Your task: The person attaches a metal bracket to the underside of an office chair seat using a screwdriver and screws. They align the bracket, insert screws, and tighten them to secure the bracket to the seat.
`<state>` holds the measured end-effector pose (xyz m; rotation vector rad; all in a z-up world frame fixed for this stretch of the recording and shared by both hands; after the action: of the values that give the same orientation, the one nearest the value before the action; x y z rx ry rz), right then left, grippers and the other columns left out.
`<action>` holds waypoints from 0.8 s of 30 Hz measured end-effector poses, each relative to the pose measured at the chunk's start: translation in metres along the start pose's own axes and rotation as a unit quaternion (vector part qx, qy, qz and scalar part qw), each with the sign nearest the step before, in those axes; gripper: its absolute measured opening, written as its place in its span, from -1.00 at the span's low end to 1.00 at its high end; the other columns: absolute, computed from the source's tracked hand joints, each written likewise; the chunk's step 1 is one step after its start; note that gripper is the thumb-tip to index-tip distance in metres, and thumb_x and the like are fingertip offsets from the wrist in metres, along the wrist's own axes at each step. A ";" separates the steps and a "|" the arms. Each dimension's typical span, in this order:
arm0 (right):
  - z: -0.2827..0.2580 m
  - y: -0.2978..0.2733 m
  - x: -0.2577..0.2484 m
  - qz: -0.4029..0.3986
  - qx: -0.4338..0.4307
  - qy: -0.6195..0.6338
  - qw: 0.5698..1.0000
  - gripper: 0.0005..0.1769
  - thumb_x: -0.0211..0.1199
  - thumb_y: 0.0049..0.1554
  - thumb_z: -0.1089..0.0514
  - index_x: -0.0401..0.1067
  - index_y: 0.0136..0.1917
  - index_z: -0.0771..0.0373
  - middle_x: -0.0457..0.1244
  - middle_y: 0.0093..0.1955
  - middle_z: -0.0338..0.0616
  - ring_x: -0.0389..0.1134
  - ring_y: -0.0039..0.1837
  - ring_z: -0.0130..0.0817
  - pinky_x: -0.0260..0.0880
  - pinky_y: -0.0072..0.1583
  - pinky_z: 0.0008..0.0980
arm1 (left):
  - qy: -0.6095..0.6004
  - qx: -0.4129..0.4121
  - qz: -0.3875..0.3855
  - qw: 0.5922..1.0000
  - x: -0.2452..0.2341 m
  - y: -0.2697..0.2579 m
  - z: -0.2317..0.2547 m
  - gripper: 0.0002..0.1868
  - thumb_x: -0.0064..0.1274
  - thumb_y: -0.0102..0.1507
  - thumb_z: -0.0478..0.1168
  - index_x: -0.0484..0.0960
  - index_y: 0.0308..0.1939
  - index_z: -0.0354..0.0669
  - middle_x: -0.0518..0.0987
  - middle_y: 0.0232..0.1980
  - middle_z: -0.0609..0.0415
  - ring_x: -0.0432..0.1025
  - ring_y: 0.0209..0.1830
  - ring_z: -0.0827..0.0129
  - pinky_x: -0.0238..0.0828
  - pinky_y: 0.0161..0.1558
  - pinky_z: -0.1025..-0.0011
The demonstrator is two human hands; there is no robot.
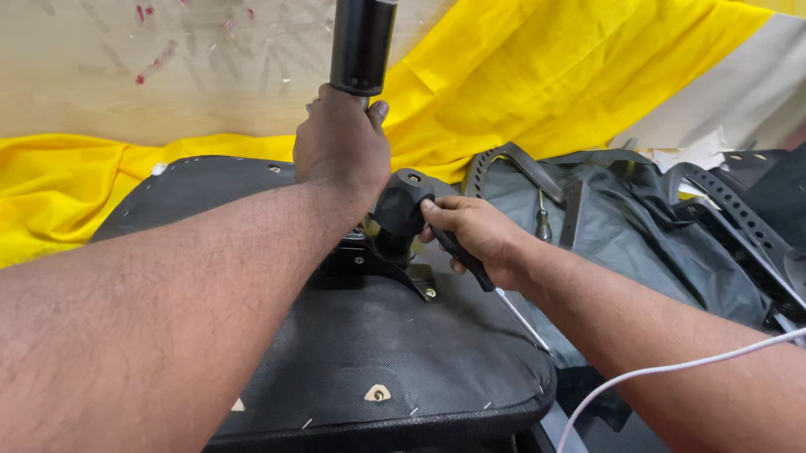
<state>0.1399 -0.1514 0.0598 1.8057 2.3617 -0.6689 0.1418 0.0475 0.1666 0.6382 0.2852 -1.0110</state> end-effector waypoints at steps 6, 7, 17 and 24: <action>0.018 0.025 0.016 -0.048 0.012 0.011 0.999 -0.37 0.27 0.15 -0.13 0.23 0.43 0.00 0.31 -0.03 -0.24 0.23 -0.18 -0.49 0.22 -0.30 -0.43 | -0.006 -0.046 0.053 0.998 0.010 -0.009 -0.051 -0.61 0.08 0.35 0.01 0.49 0.03 -0.24 0.64 -0.05 -0.23 0.54 0.00 -0.19 0.46 0.00 -0.06; 0.025 0.024 0.014 -0.039 0.022 0.025 0.999 -0.34 0.28 0.13 -0.14 0.24 0.45 0.00 0.32 -0.02 -0.23 0.23 -0.18 -0.49 0.21 -0.31 -0.43 | -0.007 -0.040 0.066 0.997 0.011 -0.007 -0.054 -0.61 0.08 0.34 0.01 0.49 0.02 -0.25 0.64 -0.05 -0.23 0.54 -0.02 -0.18 0.46 -0.02 -0.07; 0.016 0.047 0.026 -0.027 0.016 0.013 0.999 -0.13 0.39 0.03 -0.16 0.20 0.52 0.10 0.31 0.05 -0.11 0.22 -0.19 -0.45 0.19 -0.32 -0.42 | -0.004 -0.024 0.023 0.999 0.013 0.013 -0.058 -0.64 0.09 0.32 0.02 0.54 -0.04 -0.22 0.66 -0.11 -0.18 0.56 -0.03 -0.11 0.46 0.01 -0.01; 0.014 0.009 0.030 0.166 -0.041 -0.241 0.955 -0.37 0.52 -0.09 -0.04 0.45 0.15 0.33 0.45 0.03 0.07 0.48 -0.03 -0.22 0.44 0.00 -0.29 | -0.032 -0.007 -0.002 0.999 0.018 0.012 -0.062 -0.58 0.14 0.27 0.00 0.50 0.00 -0.26 0.68 -0.09 -0.18 0.56 0.00 -0.10 0.46 0.01 0.01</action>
<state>0.1366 -0.1279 0.0351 1.7045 1.7018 -0.8327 0.1654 0.0776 0.1128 0.5919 0.2368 -1.0308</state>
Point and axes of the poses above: each hand's wrist, its own y-axis towards the middle knuckle, its own x-axis out of the palm, z = x × y, the point moved 10 cm from there along y, towards the middle knuckle
